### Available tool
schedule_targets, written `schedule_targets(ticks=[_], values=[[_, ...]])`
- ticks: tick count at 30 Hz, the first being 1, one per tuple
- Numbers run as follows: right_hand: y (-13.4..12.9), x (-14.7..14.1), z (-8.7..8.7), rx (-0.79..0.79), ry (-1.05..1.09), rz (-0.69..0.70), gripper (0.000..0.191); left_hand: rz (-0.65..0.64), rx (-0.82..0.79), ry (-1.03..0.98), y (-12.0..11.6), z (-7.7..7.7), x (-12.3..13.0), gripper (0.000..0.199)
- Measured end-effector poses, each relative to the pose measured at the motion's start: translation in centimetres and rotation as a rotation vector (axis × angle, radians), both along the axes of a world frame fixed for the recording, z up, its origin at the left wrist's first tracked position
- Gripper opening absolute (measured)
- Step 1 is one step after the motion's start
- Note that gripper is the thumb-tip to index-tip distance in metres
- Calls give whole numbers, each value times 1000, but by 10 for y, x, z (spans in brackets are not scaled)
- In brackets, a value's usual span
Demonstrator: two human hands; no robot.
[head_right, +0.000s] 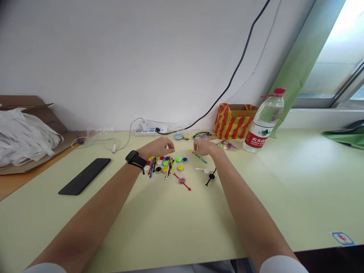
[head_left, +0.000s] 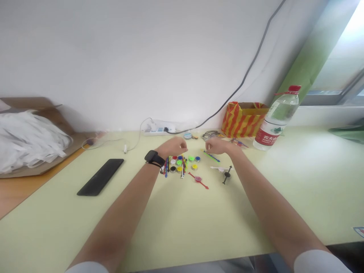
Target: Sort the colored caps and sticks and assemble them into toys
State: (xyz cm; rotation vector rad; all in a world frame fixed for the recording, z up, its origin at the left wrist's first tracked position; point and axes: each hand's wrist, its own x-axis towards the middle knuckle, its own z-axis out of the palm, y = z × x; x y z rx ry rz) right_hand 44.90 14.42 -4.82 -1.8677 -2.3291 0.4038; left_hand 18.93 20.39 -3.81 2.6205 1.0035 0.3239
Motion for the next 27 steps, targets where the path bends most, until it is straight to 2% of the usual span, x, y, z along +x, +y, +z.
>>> schedule_targets(ticks=[5, 9, 16, 21, 27], values=[[-7, -22, 12, 10, 74, 136, 15, 64, -14, 63, 1, -15, 4, 15], [-8, -48, 5, -8, 115, 234, 21, 67, -27, 63, 0, -20, 6, 15], [-3, -59, -12, -32, 95, 222, 21, 21, -86, 66, -2, -13, 4, 17], [-3, -59, -14, -29, 114, 231, 26, 105, -13, 79, -2, -12, 3, 17], [-5, -62, -13, -36, 136, 248, 34, 94, -68, 85, 1, -17, 4, 15]])
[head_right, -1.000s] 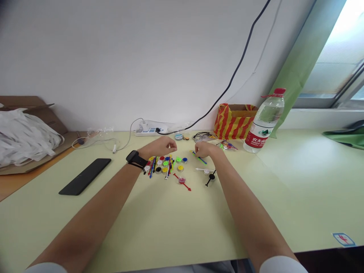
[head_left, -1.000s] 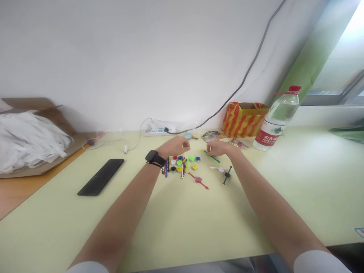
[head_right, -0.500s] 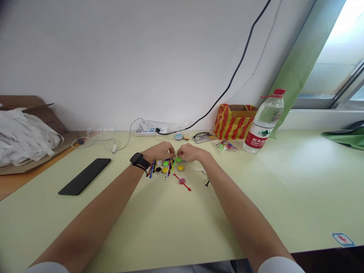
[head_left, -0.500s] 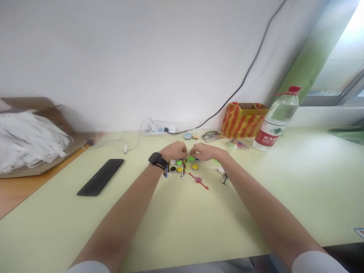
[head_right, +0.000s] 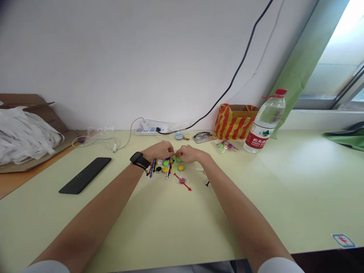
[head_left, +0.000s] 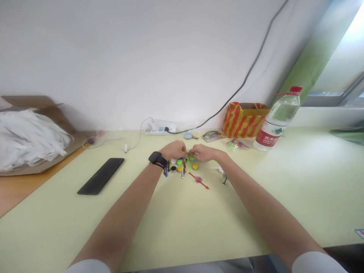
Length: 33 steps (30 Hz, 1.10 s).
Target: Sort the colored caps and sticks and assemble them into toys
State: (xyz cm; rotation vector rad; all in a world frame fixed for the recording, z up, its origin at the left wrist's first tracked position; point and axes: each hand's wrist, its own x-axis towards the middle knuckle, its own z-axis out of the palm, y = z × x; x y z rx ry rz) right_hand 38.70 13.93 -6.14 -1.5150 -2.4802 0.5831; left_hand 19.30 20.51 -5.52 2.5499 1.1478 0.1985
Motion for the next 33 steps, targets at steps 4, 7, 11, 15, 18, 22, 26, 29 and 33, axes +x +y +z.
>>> schedule_targets(ticks=[4, 7, 11, 15, 18, 22, 26, 29, 33], values=[[-1, 6, 7, -3, 27, -3, 31, -42, -58, 5, 0, 1, 0, 17], [-4, 14, 21, 13, 43, -19, 26, -80, -63, 7, -2, 3, 0, 17], [-16, 17, 42, -14, 46, 9, 16, -120, -32, 30, -4, 3, 1, 22], [-38, 5, 43, -78, -12, 77, 16, -119, 11, 76, -6, -1, 2, 25], [-62, -3, 31, 40, 20, 88, 17, -116, 50, 88, -6, -4, 4, 31], [-96, -5, 10, 151, 86, 52, 8, -136, 75, 85, -7, -6, 7, 33], [-119, -7, -5, 179, 87, 28, 13, -146, 105, 85, -10, -8, 6, 21], [-126, -9, -7, 173, 136, -19, 15, -144, 147, 64, -17, -8, 0, 21], [-126, -3, 1, 49, 447, -57, 20, -175, 221, -15, -35, -7, -7, 29]])
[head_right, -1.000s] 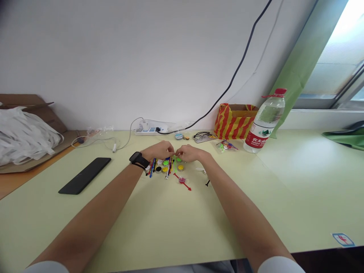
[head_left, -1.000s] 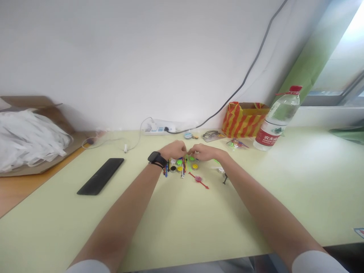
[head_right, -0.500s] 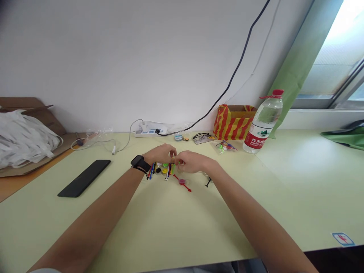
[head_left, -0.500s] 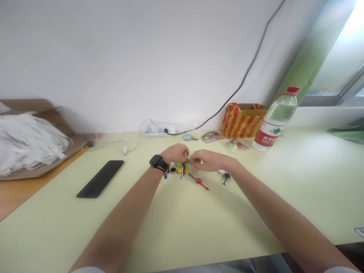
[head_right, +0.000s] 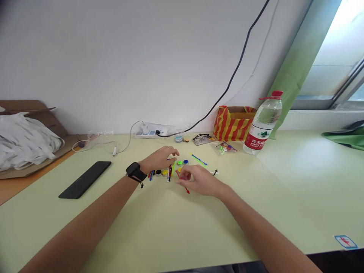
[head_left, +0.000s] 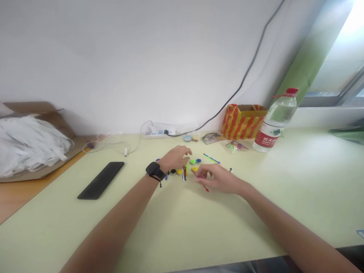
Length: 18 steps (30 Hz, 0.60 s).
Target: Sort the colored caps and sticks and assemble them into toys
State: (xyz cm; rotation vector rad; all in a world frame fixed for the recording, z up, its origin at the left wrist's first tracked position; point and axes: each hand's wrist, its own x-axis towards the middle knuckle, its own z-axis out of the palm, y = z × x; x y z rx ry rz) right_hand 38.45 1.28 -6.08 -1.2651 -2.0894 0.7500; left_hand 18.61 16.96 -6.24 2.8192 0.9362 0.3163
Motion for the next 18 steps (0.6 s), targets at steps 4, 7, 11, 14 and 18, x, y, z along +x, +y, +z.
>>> schedule_targets(ticks=[4, 7, 11, 14, 18], values=[[7, 16, 5, -96, 316, -72, 33, -125, 36, -77, -21, -1, 2, 34], [15, 27, 1, -45, 368, -198, 44, -139, 56, -54, -29, -4, 6, 35], [22, 31, -7, 9, 355, -304, 46, -108, 44, -21, -26, -7, 5, 37], [22, 26, -9, 23, 366, -343, 48, -112, 25, -20, -21, -6, 0, 35], [18, 16, -7, -9, 491, -362, 44, -130, -19, -12, -16, -6, -5, 33]])
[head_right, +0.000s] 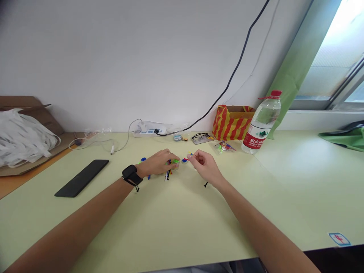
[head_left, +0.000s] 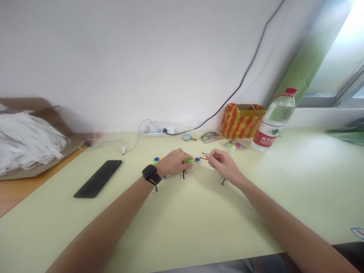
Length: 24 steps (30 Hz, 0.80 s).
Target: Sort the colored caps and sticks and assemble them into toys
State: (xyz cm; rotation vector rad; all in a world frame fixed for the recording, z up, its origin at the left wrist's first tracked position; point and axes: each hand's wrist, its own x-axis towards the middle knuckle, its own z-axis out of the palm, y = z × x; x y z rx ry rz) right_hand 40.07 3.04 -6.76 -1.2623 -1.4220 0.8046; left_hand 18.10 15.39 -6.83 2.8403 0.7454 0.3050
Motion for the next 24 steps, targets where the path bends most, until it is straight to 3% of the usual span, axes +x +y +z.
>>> schedule_targets(ticks=[4, 7, 11, 15, 20, 24], values=[[1, -3, -4, -48, 166, -5, 30, -3, -5, -8, 0, -1, -1, 35], [6, 0, -9, -42, 192, -53, 22, 10, 6, -144, -4, 6, 3, 39], [7, 0, -8, 11, 203, -106, 29, -7, -104, -387, -23, 26, 15, 41], [2, -9, -3, 14, 259, -80, 34, -85, -262, -415, -47, 43, 26, 39], [-1, -19, -3, -47, 414, -3, 44, -146, -195, -414, -55, 45, 29, 18], [1, -16, -6, -135, 495, 96, 43, -174, -211, -449, -47, 43, 26, 18]])
